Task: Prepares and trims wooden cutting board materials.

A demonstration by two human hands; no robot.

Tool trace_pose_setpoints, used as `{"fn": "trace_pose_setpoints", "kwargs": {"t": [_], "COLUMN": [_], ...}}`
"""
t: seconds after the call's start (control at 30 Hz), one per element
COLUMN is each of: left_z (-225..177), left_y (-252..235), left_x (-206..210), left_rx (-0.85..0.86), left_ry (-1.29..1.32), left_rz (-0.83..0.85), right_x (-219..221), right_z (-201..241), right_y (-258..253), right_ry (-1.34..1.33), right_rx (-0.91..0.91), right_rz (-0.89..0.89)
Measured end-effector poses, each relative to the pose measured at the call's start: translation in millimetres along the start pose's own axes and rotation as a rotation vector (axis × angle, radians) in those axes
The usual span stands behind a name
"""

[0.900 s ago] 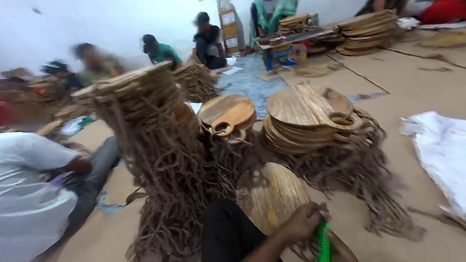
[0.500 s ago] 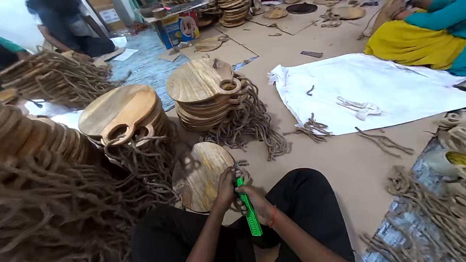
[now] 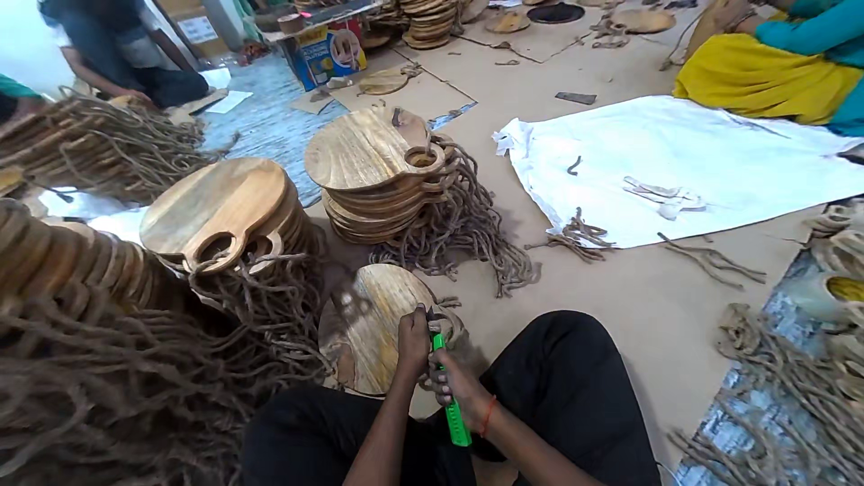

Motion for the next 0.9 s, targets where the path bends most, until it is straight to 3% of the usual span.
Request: {"fn": "trace_pose_setpoints", "kwargs": {"t": [0.2, 0.27, 0.33, 0.4, 0.47, 0.67, 0.9], "left_z": [1, 1, -8, -18, -32, -9, -17], "left_y": [-4, -5, -20, -33, -31, 3, 21], "left_x": [10, -1, -44, -52, -30, 7, 11], "left_rx": [0.068, 0.035, -0.060, -0.027, -0.072, -0.106, -0.025], "left_ry": [-0.079, -0.126, -0.016, 0.067, 0.098, 0.100, -0.161], "left_rz": [-0.015, -0.177, -0.329, -0.385, -0.253, 0.013, 0.045], "right_x": [12, 10, 1, -28, -48, -49, -47], "right_z": [-12, -16, -7, 7, 16, 30, 43], "right_y": [8, 22, 46, 58, 43, -12, 5], "right_ry": [0.055, 0.148, 0.161, 0.101, 0.145, 0.500, 0.610], "right_rx": [-0.122, -0.272, -0.512, -0.472, -0.385, -0.514, -0.457], "right_rz": [-0.230, -0.297, -0.424, -0.454, -0.424, -0.254, -0.356]}}
Point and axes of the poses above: each hand's wrist, its own y-axis away from the middle knuckle, its own x-axis out of the palm, z = x × y, the point moved 3 cm from there along -y, towards the middle knuckle, and after that the axes turned 15 degrees about y, right-handed, at the moved point
